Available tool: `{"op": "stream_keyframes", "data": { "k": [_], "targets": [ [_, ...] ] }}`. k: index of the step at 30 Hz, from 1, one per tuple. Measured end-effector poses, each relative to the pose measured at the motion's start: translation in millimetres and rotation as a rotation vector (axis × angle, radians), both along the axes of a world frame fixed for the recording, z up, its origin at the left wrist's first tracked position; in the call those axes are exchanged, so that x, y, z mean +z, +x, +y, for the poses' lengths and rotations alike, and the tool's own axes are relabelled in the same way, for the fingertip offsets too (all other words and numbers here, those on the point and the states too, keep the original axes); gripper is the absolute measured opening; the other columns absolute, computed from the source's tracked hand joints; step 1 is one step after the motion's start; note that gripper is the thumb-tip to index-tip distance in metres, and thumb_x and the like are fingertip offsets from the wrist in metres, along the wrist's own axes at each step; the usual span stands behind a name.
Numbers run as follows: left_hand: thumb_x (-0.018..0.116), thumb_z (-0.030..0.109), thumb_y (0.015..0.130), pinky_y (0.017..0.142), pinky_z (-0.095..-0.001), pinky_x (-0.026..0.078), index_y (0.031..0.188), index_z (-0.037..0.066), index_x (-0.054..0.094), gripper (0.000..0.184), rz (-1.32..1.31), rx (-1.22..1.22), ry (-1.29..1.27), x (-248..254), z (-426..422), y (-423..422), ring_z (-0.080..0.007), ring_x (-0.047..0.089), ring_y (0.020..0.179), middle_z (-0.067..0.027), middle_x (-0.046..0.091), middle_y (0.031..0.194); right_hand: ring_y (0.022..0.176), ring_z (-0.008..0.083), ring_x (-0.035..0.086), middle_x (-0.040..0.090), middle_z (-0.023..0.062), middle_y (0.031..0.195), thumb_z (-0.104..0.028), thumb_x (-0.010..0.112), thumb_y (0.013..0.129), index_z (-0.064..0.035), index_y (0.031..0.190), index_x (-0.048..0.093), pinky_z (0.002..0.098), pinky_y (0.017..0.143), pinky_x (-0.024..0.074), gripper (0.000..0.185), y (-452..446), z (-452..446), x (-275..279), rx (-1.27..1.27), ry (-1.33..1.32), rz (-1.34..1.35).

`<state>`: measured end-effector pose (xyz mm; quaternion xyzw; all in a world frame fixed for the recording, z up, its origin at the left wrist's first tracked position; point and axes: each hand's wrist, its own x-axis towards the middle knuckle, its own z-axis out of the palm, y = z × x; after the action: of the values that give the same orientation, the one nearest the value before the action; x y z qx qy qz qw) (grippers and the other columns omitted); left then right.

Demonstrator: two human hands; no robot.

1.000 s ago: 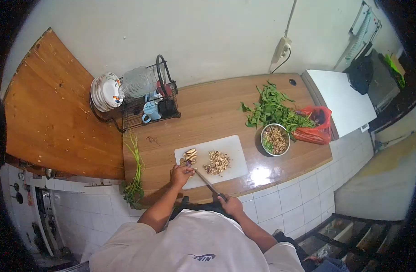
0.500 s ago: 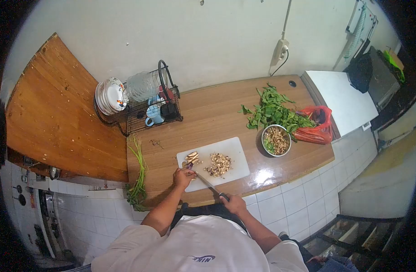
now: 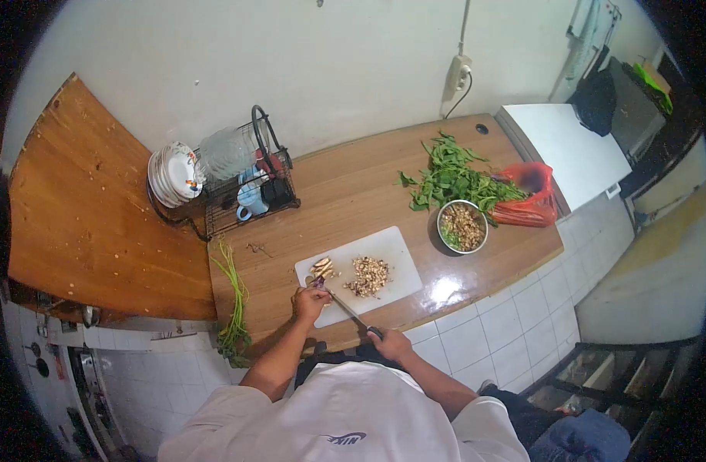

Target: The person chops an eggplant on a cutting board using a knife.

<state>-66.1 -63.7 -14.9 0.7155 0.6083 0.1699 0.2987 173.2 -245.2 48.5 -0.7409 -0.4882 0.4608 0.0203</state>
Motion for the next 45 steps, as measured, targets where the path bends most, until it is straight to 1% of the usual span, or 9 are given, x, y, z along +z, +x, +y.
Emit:
{"op": "stream_keyframes", "data": {
  "k": [4, 6, 9, 17, 23, 30, 32, 38, 45],
  "targets": [
    [0.084, 0.036, 0.074, 0.090, -0.0408, 0.049, 0.082, 0.022, 0.083, 0.016, 0.011, 0.004, 0.076, -1.2, -1.2, 1.0, -0.0233, 0.063, 0.100, 0.0031, 0.075, 0.089, 0.108, 0.0414, 0.068, 0.072, 0.0221, 0.112, -0.064, 0.045, 0.099, -0.0149, 0.128, 0.067, 0.0509, 0.093, 0.0534, 0.061, -1.1, -0.2, -5.4, 0.002, 0.043, 0.025],
    [0.084, 0.036, 0.074, 0.087, -0.0399, 0.051, 0.083, 0.022, 0.083, 0.016, 0.015, 0.005, 0.066, -0.5, -1.6, 2.0, -0.0240, 0.064, 0.096, 0.0021, 0.076, 0.089, 0.103, 0.0423, 0.068, 0.072, 0.0235, 0.105, -0.060, 0.047, 0.100, -0.0113, 0.121, 0.070, 0.0511, 0.089, 0.0534, 0.058, -7.4, 9.5, -5.9, -0.015, 0.091, 0.004],
    [0.086, 0.036, 0.072, 0.085, -0.0395, 0.052, 0.084, 0.022, 0.083, 0.019, 0.069, -0.013, 0.060, 5.9, 0.7, 0.8, -0.0248, 0.064, 0.093, 0.0011, 0.076, 0.087, 0.107, 0.0413, 0.068, 0.072, 0.0228, 0.110, -0.061, 0.045, 0.100, -0.0159, 0.128, 0.068, 0.0500, 0.091, 0.0539, 0.058, -13.1, 17.3, 14.7, 0.019, 0.079, -0.050],
    [0.085, 0.037, 0.074, 0.085, -0.0416, 0.052, 0.083, 0.019, 0.083, 0.020, 0.031, -0.045, 0.108, 4.7, -2.1, 1.4, -0.0261, 0.064, 0.092, -0.0004, 0.076, 0.089, 0.096, 0.0420, 0.069, 0.073, 0.0216, 0.095, -0.061, 0.048, 0.100, -0.0091, 0.116, 0.070, 0.0499, 0.083, 0.0547, 0.058, -0.4, -7.0, 7.7, -0.069, 0.056, -0.026],
    [0.085, 0.030, 0.075, 0.084, -0.0416, 0.052, 0.082, 0.018, 0.082, 0.014, -0.032, -0.024, 0.132, -3.1, -5.0, -2.0, -0.0265, 0.064, 0.093, 0.0005, 0.074, 0.086, 0.092, 0.0414, 0.070, 0.073, 0.0219, 0.087, -0.062, 0.048, 0.100, -0.0098, 0.120, 0.070, 0.0497, 0.082, 0.0549, 0.061, -5.8, -18.2, 1.8, -0.087, 0.068, 0.009],
    [0.084, 0.028, 0.075, 0.084, -0.0414, 0.052, 0.081, 0.017, 0.082, 0.012, -0.015, -0.032, 0.117, 8.1, -1.3, -1.7, -0.0261, 0.063, 0.092, 0.0003, 0.074, 0.085, 0.095, 0.0417, 0.070, 0.073, 0.0225, 0.093, -0.063, 0.045, 0.100, -0.0100, 0.123, 0.069, 0.0500, 0.084, 0.0550, 0.063, -17.0, -2.9, 11.2, -0.085, -0.031, 0.028],
    [0.084, 0.028, 0.075, 0.084, -0.0415, 0.051, 0.081, 0.017, 0.082, 0.012, -0.020, -0.039, 0.130, 7.2, -3.7, 1.8, -0.0258, 0.063, 0.093, 0.0003, 0.074, 0.085, 0.101, 0.0415, 0.069, 0.073, 0.0240, 0.102, -0.062, 0.043, 0.101, -0.0097, 0.121, 0.069, 0.0516, 0.087, 0.0546, 0.061, -22.7, 4.4, -1.3, -0.039, 0.058, 0.002],
    [0.085, 0.031, 0.075, 0.086, -0.0411, 0.049, 0.080, 0.019, 0.082, 0.014, 0.051, -0.008, 0.084, 3.5, -2.9, 0.8, -0.0242, 0.062, 0.095, 0.0013, 0.073, 0.083, 0.096, 0.0426, 0.069, 0.073, 0.0214, 0.096, -0.061, 0.046, 0.100, -0.0109, 0.109, 0.070, 0.0520, 0.084, 0.0541, 0.057, -18.8, 3.7, 11.0, -0.077, 0.098, -0.085],
    [0.084, 0.038, 0.077, 0.091, -0.0409, 0.043, 0.082, 0.024, 0.082, 0.015, 0.054, 0.021, 0.122, 16.6, -10.1, 8.4, -0.0219, 0.062, 0.099, 0.0056, 0.073, 0.083, 0.091, 0.0424, 0.070, 0.073, 0.0214, 0.092, -0.062, 0.047, 0.100, -0.0110, 0.109, 0.070, 0.0525, 0.080, 0.0545, 0.057, -10.5, -6.8, 6.7, -0.131, 0.150, -0.107]
  ]
}}
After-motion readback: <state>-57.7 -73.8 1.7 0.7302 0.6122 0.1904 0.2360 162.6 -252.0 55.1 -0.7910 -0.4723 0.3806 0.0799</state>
